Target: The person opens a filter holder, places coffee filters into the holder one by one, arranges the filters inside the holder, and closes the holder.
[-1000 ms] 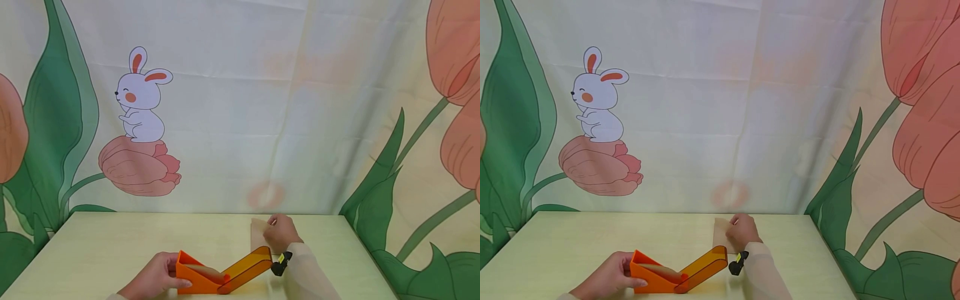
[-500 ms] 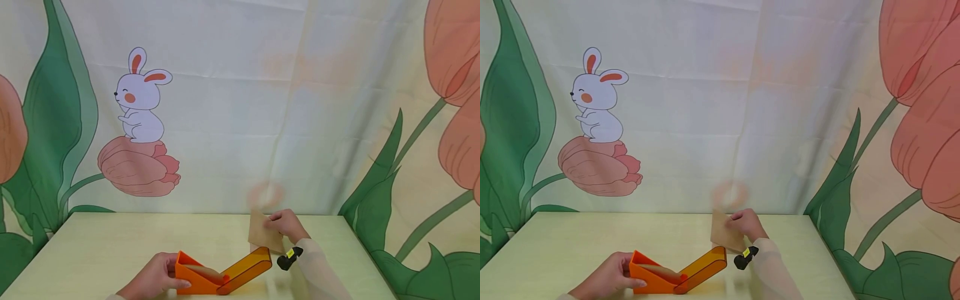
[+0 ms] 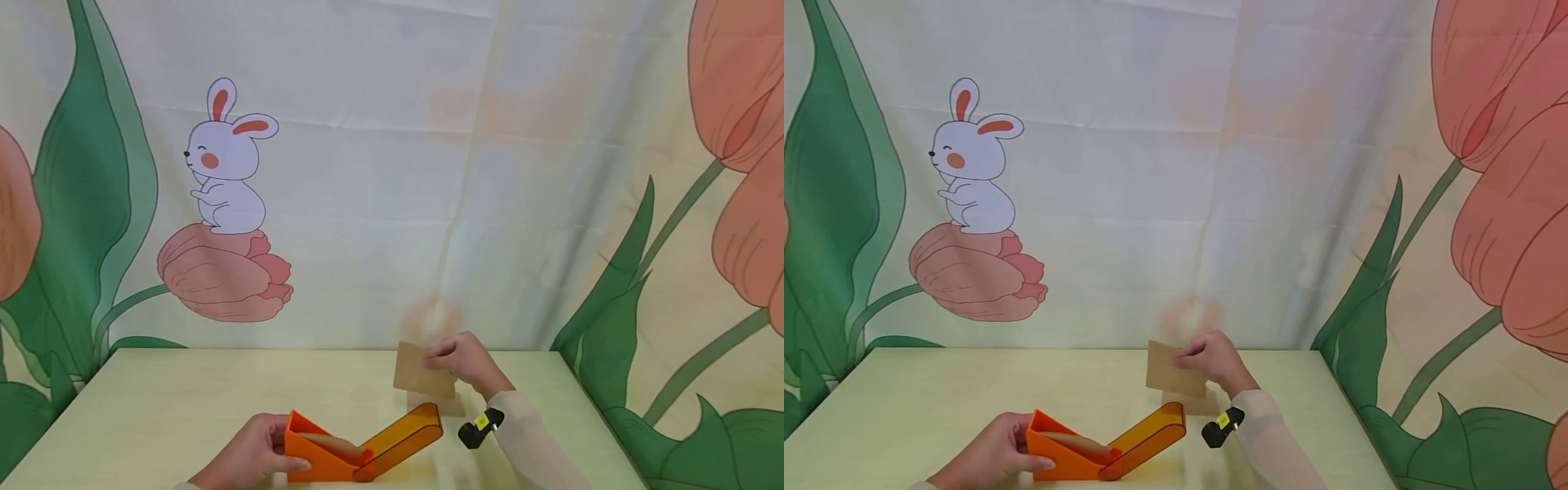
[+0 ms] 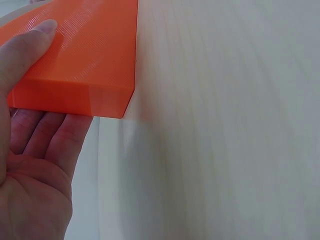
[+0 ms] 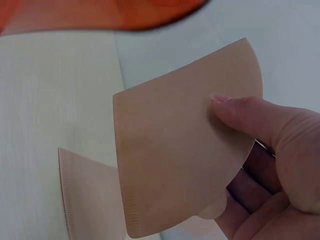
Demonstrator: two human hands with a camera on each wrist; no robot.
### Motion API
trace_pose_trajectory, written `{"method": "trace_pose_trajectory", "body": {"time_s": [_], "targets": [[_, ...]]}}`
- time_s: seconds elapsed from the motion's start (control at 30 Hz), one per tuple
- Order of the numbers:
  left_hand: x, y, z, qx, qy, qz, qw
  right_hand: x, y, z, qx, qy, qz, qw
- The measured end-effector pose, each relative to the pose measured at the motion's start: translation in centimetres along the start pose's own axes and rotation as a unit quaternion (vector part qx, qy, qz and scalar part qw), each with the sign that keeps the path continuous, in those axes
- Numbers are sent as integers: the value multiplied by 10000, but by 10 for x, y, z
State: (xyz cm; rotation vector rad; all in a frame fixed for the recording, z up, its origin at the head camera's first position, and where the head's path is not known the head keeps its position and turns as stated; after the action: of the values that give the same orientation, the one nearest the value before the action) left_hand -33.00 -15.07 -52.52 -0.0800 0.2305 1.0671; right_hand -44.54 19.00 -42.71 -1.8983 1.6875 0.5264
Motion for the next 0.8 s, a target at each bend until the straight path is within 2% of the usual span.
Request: {"method": "trace_pose_trajectory", "body": {"time_s": [0.23,0.43,0.8], "targets": [[0,1,0,52,63,-9,10000,1,-20,-30,-582,-287,-161,9978],[-1,1,-1,81,78,10,9999,5,-42,-58,-1075,-284,-313,9933],[-2,1,-4,-84,153,82,9998,22,-72,-85,-1370,174,-669,9882]]}}
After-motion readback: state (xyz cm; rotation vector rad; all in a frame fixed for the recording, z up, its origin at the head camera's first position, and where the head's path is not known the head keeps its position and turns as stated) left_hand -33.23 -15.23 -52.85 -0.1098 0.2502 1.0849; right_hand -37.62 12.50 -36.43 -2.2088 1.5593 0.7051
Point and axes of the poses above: each hand's wrist, its own y-axis towards the middle knuckle, its own x-axis out of the palm, z = x × y, the point moved 6 cm from there along y, towards the middle knuckle, and after that the axes turned 10 degrees about x, right-handed, at the moved point
